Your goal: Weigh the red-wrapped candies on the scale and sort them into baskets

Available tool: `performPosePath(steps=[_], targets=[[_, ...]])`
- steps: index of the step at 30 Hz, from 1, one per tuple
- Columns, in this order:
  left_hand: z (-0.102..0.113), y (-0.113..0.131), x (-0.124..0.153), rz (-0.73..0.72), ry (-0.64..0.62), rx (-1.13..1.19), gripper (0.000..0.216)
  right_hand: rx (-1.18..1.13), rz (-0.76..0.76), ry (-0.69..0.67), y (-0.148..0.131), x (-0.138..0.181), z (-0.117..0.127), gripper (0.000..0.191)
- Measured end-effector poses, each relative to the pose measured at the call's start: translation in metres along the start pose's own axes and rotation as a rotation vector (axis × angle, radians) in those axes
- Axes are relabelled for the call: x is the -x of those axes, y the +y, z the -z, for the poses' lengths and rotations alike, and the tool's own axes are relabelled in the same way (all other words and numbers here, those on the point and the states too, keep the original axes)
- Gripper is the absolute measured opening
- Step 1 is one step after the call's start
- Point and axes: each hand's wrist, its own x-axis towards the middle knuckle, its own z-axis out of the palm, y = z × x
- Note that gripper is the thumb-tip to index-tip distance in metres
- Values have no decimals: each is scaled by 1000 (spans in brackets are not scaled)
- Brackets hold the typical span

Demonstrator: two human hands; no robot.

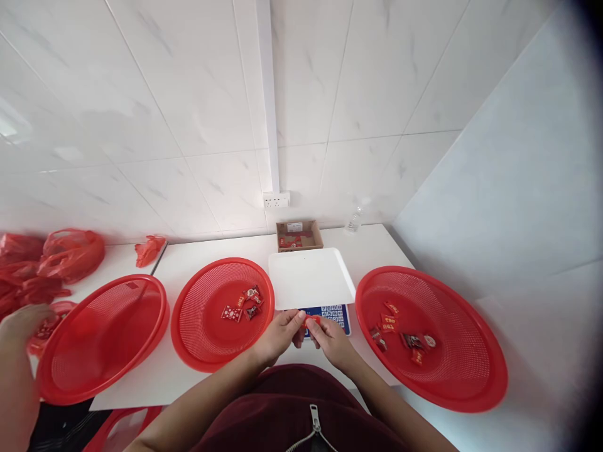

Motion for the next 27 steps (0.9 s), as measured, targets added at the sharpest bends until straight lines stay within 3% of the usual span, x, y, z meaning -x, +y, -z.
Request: performPosePath(steps=[7,9,13,15,17,22,27], targets=[[-8,5,3,99,-48,352,47,-278,-122,-24,-8,6,-3,54],[-8,4,5,59,-21,279,47,-269,-125,-23,-9,7,-2,54],[-5,-2,9,-119,137,-131,48,-74,-54,-19,-11,10,2,56],[-4,-5,11,-145,175,-199,48,-20,-28,-15,-11,11,3,56],[-4,-8,11,-89,130,-51,48,-73,-56,-20,-9,12,1,55],[-7,-9,10,167,-81,509,45,-521,-206,-95,-6,15,-7,52],[-5,-2,10,147,-104,520,40,-585,-234,-81,-6,13,-3,50]])
